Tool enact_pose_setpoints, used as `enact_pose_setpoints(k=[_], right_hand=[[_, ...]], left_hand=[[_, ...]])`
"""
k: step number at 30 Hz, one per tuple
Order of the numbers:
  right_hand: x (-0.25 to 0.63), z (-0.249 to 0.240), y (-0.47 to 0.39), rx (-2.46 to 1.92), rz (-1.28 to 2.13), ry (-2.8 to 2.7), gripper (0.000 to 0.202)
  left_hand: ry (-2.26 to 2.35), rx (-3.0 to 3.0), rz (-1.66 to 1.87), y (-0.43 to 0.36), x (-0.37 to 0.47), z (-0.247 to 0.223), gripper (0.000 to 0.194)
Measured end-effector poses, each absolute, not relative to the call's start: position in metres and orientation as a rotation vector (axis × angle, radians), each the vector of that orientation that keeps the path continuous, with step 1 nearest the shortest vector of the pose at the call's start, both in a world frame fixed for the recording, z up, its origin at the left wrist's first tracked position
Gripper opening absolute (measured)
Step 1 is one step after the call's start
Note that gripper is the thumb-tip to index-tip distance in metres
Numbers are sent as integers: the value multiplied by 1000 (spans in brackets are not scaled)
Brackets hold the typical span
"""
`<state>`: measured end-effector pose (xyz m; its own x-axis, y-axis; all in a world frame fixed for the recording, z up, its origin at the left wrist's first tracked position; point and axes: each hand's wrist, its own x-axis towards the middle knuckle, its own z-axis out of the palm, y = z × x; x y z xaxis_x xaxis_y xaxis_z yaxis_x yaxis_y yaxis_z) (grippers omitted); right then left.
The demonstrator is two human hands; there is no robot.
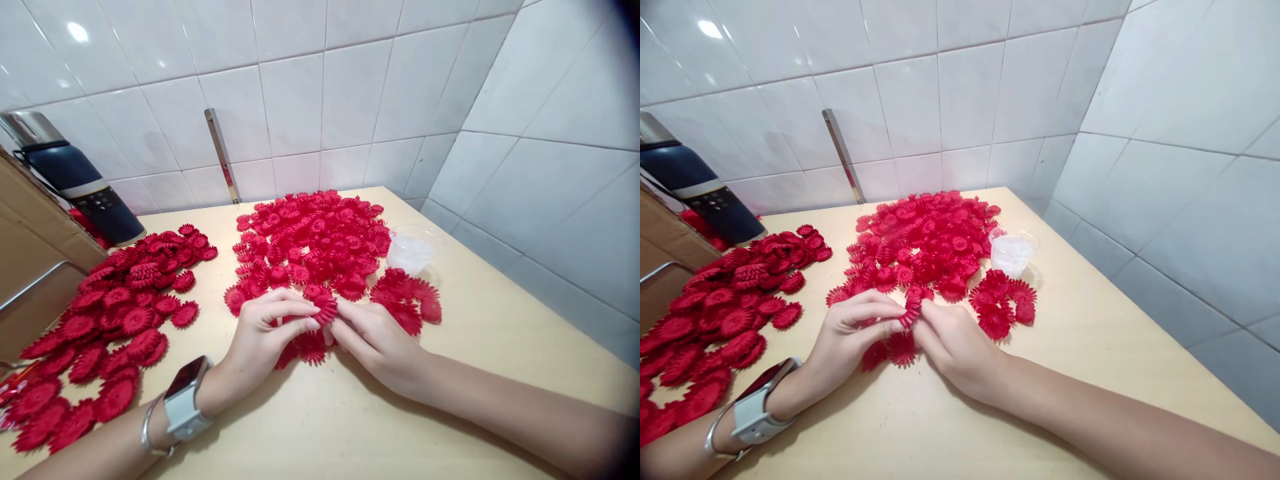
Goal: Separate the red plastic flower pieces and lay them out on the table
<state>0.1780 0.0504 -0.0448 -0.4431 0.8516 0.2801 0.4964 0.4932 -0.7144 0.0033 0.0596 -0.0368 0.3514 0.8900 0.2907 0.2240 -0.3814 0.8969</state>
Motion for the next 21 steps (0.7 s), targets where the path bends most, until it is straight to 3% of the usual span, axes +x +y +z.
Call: enact_pose_setpoints(k=[10,21], right_hand=[[179,-46,49,-1030,644,-2111,25],[180,-43,52,-1005,775,-2157,26]], left_hand=[[927,1791,985,59,6,-34,8],[964,1651,864,58,6,-36,5]])
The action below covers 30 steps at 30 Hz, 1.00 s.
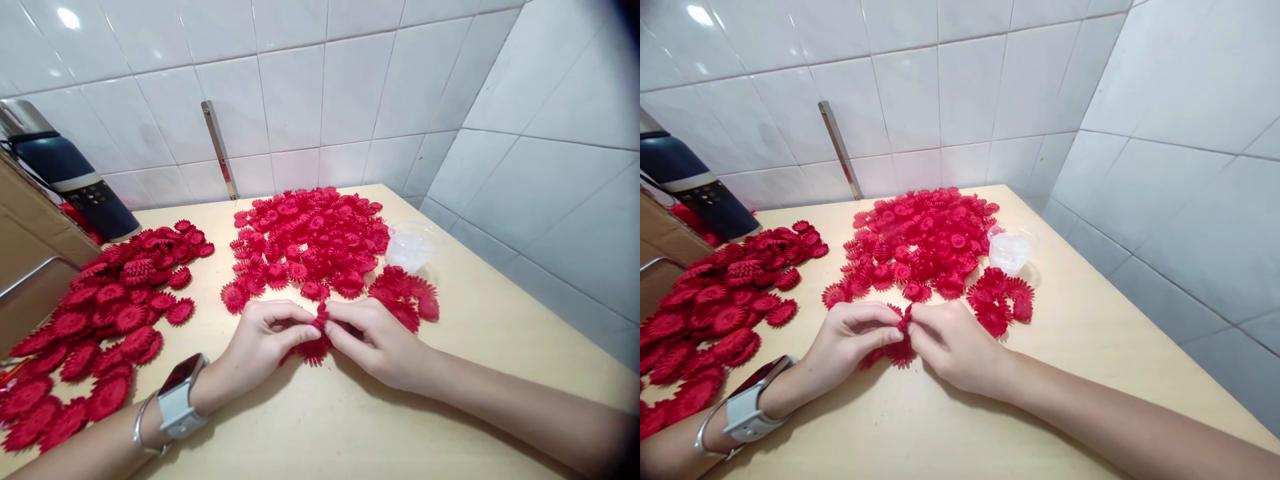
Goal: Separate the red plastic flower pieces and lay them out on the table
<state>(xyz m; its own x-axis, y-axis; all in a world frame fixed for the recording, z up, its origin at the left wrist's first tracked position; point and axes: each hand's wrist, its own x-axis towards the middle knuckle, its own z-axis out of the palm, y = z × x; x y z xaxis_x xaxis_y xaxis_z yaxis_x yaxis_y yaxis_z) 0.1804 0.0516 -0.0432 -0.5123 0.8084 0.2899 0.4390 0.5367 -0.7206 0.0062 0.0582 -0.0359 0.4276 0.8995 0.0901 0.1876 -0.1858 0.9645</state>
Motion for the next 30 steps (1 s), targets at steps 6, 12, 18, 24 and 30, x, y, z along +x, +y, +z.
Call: enact_pose_setpoints(k=[6,12,18,24,30], right_hand=[[178,-43,52,-1024,835,-2081,26],[177,-43,52,-1080,859,-1996,25],[177,-43,51,-1050,926,-1961,25],[177,-42,51,-1133,1060,-1774,25],[176,-42,51,-1182,1115,-1647,25]], left_hand=[[950,1618,831,59,6,-33,7],[867,1563,791,57,8,-32,10],[863,1450,840,57,9,-35,8],[943,1352,878,64,7,-39,9],[917,1259,909,63,6,-41,21]])
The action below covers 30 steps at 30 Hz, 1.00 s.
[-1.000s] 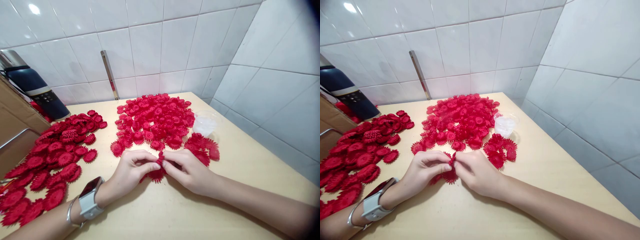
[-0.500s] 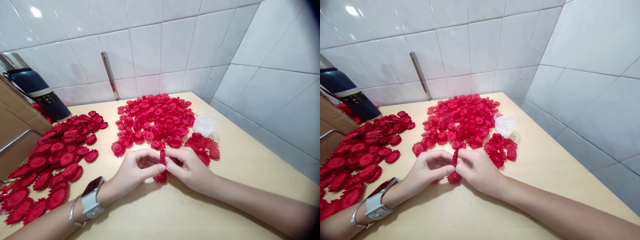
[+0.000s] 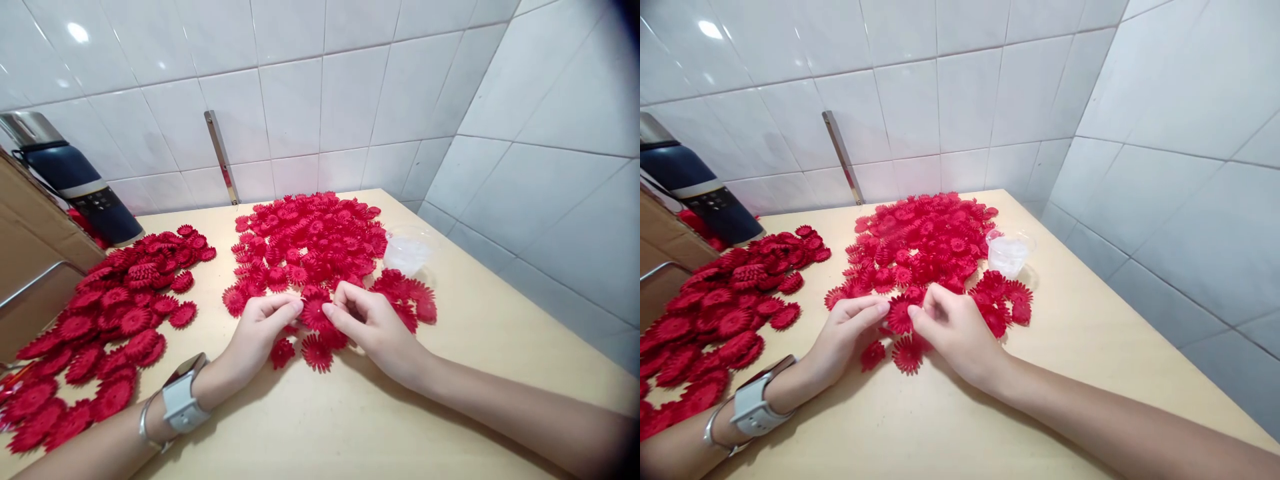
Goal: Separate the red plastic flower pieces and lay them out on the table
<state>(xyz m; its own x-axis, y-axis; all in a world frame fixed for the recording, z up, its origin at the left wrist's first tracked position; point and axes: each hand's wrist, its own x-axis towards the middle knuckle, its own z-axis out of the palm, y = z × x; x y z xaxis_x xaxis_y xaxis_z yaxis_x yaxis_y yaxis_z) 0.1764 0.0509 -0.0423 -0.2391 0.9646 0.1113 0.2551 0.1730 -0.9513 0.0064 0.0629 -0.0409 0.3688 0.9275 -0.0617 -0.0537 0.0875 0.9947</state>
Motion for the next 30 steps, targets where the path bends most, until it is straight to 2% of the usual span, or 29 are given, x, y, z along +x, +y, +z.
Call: enact_pose_setpoints(k=[4,10,22,30], right_hand=[[176,-41,51,-1078,1143,-1793,17],[176,-41,51,-1057,1032,-1930,23],[177,-39,50,-940,1163,-1910,23],[176,-41,50,-1105,995,-1982,32]], left_hand=[[935,1375,890,61,5,-40,24],[998,1551,858,60,7,-34,17],[1016,1621,913,59,6,-38,12],[1006,1515,913,60,8,-36,11]])
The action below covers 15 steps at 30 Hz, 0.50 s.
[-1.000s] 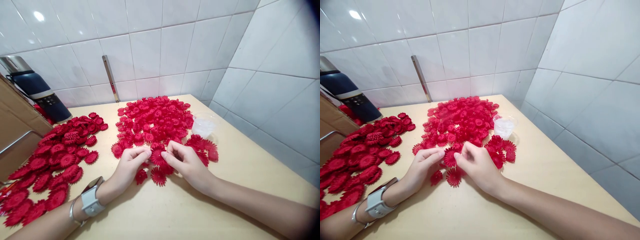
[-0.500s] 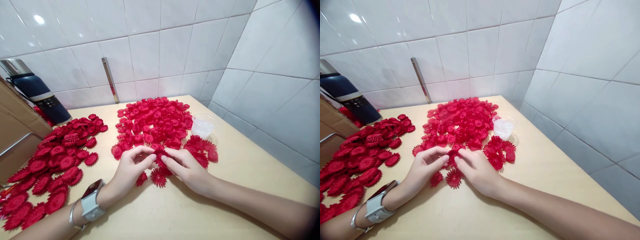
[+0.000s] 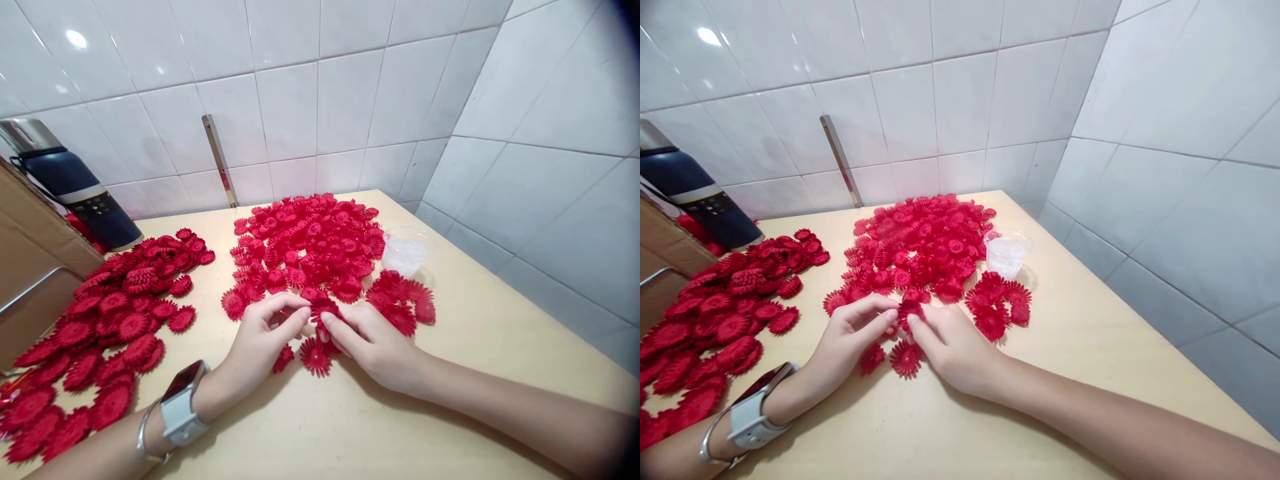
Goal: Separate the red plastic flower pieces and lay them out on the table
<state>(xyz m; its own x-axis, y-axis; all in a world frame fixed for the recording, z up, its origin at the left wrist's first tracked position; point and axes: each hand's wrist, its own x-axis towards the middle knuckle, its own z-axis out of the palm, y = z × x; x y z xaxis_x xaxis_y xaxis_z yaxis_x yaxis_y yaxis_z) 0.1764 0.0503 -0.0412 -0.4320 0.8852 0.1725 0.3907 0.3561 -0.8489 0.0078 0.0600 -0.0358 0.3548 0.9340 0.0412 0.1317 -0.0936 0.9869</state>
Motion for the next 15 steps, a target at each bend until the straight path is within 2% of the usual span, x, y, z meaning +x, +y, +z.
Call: enact_pose_setpoints(k=[8,15], right_hand=[[177,-40,52,-1128,1027,-1971,34],[178,-44,53,-1089,1319,-1740,37]], left_hand=[[1041,1566,900,60,8,-37,11],[1026,1706,984,58,8,-34,10]])
